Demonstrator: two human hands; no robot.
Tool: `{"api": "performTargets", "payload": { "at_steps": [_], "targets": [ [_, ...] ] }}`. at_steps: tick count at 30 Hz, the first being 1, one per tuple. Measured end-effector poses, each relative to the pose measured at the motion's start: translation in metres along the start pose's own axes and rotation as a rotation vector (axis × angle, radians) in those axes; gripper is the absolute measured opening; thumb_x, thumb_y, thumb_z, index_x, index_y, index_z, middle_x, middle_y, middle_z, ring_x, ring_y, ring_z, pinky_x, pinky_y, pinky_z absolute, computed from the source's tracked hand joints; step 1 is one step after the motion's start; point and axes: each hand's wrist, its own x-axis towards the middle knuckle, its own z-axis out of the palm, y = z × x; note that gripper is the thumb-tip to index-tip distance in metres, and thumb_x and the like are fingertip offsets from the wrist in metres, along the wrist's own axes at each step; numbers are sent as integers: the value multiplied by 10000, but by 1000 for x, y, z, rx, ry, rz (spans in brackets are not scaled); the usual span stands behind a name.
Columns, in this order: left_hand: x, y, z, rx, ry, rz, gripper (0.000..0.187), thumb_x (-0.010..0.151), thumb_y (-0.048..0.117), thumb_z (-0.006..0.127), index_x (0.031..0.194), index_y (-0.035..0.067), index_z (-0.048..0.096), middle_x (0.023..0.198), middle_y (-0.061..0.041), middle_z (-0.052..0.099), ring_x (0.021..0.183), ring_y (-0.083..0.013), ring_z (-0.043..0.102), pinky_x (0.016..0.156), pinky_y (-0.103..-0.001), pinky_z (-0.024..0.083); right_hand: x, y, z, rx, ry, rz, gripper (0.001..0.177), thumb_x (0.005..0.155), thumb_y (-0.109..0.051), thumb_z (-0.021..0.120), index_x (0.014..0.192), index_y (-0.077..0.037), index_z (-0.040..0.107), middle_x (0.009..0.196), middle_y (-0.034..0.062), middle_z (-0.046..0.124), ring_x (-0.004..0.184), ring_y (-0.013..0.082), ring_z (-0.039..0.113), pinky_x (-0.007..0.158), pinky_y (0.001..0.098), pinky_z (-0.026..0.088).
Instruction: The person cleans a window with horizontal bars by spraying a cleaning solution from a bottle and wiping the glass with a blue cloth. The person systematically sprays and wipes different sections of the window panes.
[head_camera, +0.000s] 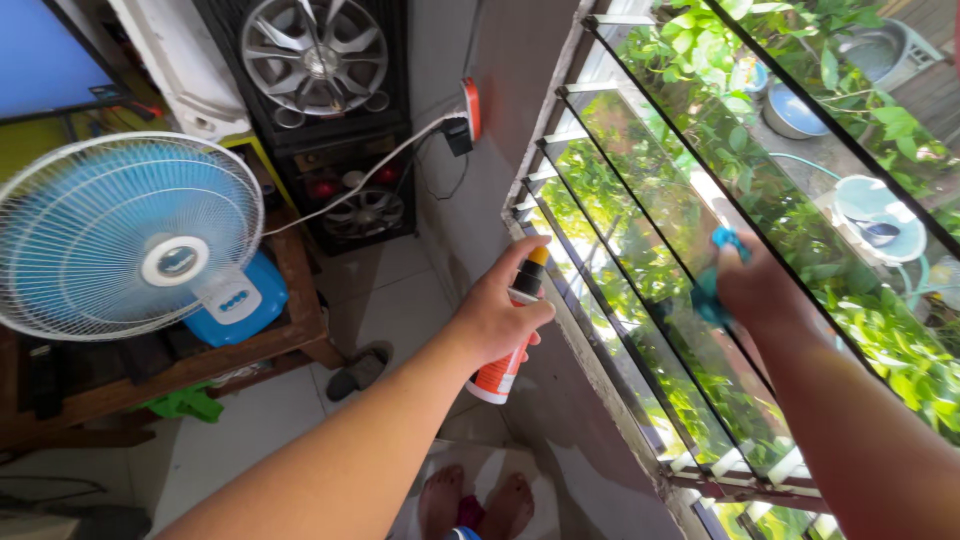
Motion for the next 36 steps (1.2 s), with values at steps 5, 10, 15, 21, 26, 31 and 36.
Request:
{"api": "performTargets", "payload": {
  "at_steps": [5, 10, 15, 21, 26, 31, 36],
  "targets": [
    [-12, 4, -1, 17, 22, -56, 766, 763, 61, 667, 1437, 375, 483, 1081, -75, 569, 600, -186, 645, 478, -391, 576, 14, -64, 19, -92, 3, 6, 285, 991, -356, 615, 1143, -180, 780, 966, 174, 744, 910, 361, 706, 841, 472, 526],
    [-12, 6, -1, 29, 40, -58, 765, 766, 65, 677, 1433, 385, 483, 1111, -69, 563, 610, -187, 653, 493, -395, 585, -17, -38, 7, -51, 141, -409, 300, 987, -304, 625, 1201, -144, 761, 1088, 177, 725, 947, 385, 685, 811, 466, 517],
    [-7, 6, -2, 14, 40, -39, 771, 762, 59, 672, 1433, 388, 482, 1104, -78, 555, 607, -185, 647, 484, -397, 579, 9, -24, 6, -37, -44, 7, 272, 1004, -310, 581, 1075, -129, 771, 865, 145, 740, 790, 312, 726, 749, 446, 542],
    [-3, 6, 3, -4, 20, -42, 768, 755, 61, 672, 1432, 374, 489, 1086, -60, 578, 608, -172, 642, 472, -391, 566, 36, -77, 31, -79, 13, -31, 288, 949, -338, 641, 1153, -181, 771, 894, 144, 739, 801, 316, 713, 744, 444, 530],
    [0, 6, 9, 21, -10, -52, 757, 754, 67, 671, 1428, 366, 500, 1039, -37, 580, 607, -171, 644, 478, -386, 571, 3, -44, 19, -8, 146, -489, 312, 992, -299, 651, 1238, -133, 743, 1122, 175, 731, 1001, 336, 699, 868, 428, 537],
    [-1, 5, 8, 28, 22, -5, 751, 757, 67, 667, 1436, 343, 502, 901, -52, 575, 584, -163, 621, 475, -378, 554, 31, -43, 18, -35, -5, 91, 309, 954, -331, 627, 1179, -156, 745, 974, 149, 755, 889, 311, 731, 820, 449, 537],
    [-10, 7, -2, 11, 32, -58, 750, 753, 63, 651, 1432, 344, 504, 878, -64, 588, 587, -151, 623, 479, -364, 556, 51, -95, 38, -77, -27, 41, 339, 952, -332, 649, 1236, -173, 740, 1024, 165, 748, 891, 323, 724, 835, 457, 534]
  ]
}}
